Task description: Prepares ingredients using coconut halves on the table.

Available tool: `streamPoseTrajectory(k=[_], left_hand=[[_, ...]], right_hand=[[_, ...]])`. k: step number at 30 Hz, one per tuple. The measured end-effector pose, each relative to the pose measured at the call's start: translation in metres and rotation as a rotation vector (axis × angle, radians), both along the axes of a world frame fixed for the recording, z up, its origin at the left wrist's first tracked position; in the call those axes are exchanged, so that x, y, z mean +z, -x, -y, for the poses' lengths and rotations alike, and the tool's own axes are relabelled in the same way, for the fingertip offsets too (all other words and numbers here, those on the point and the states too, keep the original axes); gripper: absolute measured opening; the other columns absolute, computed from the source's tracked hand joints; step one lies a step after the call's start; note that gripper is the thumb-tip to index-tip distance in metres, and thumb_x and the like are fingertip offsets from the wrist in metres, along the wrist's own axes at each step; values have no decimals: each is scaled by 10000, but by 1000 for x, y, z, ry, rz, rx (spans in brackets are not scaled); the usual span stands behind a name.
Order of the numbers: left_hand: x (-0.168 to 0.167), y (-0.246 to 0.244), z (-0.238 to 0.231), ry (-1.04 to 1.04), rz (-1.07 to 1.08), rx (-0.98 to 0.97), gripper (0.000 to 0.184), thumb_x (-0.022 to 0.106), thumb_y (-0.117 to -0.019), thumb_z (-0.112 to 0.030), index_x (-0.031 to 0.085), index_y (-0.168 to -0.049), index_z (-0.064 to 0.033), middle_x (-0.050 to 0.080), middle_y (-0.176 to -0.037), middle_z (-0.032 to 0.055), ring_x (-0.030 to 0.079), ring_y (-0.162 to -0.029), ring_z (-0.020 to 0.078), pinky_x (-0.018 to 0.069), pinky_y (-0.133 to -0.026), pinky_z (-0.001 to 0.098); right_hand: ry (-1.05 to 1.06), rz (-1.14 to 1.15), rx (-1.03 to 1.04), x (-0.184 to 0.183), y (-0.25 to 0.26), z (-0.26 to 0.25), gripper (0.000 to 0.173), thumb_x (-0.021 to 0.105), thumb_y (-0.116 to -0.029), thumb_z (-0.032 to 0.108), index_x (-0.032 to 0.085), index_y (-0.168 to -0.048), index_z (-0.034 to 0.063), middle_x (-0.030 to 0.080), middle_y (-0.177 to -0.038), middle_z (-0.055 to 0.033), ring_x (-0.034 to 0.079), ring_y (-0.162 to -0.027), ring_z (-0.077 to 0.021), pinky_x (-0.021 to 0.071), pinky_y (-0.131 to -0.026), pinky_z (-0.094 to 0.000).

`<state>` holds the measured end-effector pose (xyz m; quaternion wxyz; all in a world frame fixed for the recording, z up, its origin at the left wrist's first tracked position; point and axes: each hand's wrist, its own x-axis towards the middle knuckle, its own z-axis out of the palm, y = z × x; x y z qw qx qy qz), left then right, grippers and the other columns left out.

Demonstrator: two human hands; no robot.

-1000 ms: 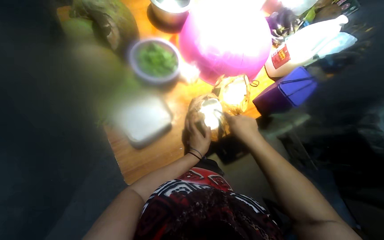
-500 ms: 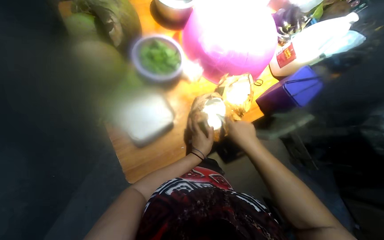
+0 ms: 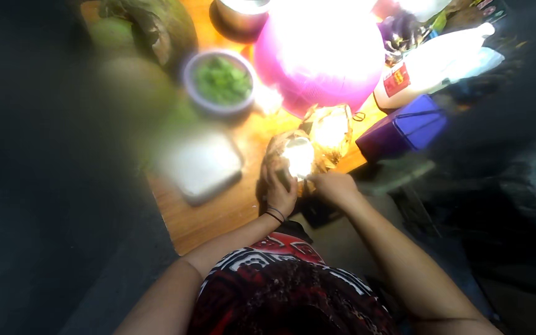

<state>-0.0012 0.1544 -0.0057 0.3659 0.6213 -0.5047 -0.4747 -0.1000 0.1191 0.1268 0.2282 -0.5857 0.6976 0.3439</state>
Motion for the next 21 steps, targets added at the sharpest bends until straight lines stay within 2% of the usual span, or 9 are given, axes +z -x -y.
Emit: streamPoseTrajectory(k=[1, 3, 5, 9, 11, 14, 16, 18, 21], left_hand=[[2, -1, 1, -7, 16, -3, 775, 679, -978, -275, 264, -1583, -27, 190, -1655, 275, 579, -1277, 382, 530, -986, 483], [4, -1, 3, -6, 26, -1, 779, 677, -977, -269, 257, -1583, -20, 205, -1652, 271, 561, -1302, 380, 516, -1012, 478], [5, -2, 4, -21, 23, -13, 797, 671, -985, -279, 222, -1594, -28, 210, -1653, 261, 552, -1312, 380, 510, -1022, 490], [1, 2, 0, 13, 21, -8, 792, 676, -979, -273, 233, -1592, -38, 186, -1658, 265, 529, -1341, 377, 512, -1022, 479], [0, 1, -1, 26, 19, -5, 779, 676, -977, -273, 253, -1582, -24, 188, -1656, 267, 505, -1365, 374, 498, -1042, 472], [3, 2, 2, 8, 22, -3, 790, 672, -985, -276, 232, -1585, -11, 201, -1651, 269, 491, -1382, 363, 470, -1080, 462], [4, 2, 2, -12, 33, -6, 797, 666, -988, -287, 219, -1590, -16, 199, -1653, 265, 499, -1373, 363, 477, -1071, 464], [3, 4, 0, -6, 29, -17, 795, 663, -989, -294, 220, -1594, -29, 177, -1664, 256, 479, -1392, 366, 475, -1074, 476], [3, 2, -2, 5, 28, -22, 798, 670, -983, -281, 224, -1595, -28, 169, -1665, 264, 492, -1381, 377, 487, -1056, 481]], right_hand=[[56, -4, -2, 1, 2, 5, 339, 472, -1089, 175, 623, -1388, 122, 699, -1181, -241, 669, -1126, -442, 521, -872, -619], [170, -48, -12, -9, 11, 15, 459, 442, -1088, 148, 485, -1544, 167, 705, -1134, -259, 681, -1081, -458, 526, -842, -607], [170, -63, -11, -21, 14, 9, 487, 436, -1091, 146, 430, -1577, 174, 707, -1105, -268, 689, -1047, -468, 535, -819, -605], [-3, 9, 4, -14, 6, -8, 378, 485, -1087, 188, 558, -1456, 150, 693, -1192, -238, 667, -1131, -447, 529, -875, -616], [58, 29, -3, -6, 7, 1, 346, 497, -1079, 180, 624, -1398, 142, 696, -1202, -238, 662, -1136, -450, 517, -875, -633], [223, -45, -7, -16, 13, 16, 468, 450, -1085, 139, 470, -1552, 162, 699, -1127, -273, 684, -1051, -474, 532, -813, -609], [228, -57, -17, -29, 10, 9, 489, 477, -1074, 135, 433, -1561, 118, 694, -1107, -288, 688, -1030, -485, 545, -797, -604], [119, -63, -24, -28, 1, -2, 462, 460, -1083, 166, 431, -1530, 56, 692, -1127, -273, 690, -1055, -465, 552, -833, -589], [-4, -37, 13, -8, -7, -2, 326, 479, -1080, 171, 620, -1353, 63, 690, -1205, -238, 668, -1138, -434, 530, -881, -600]])
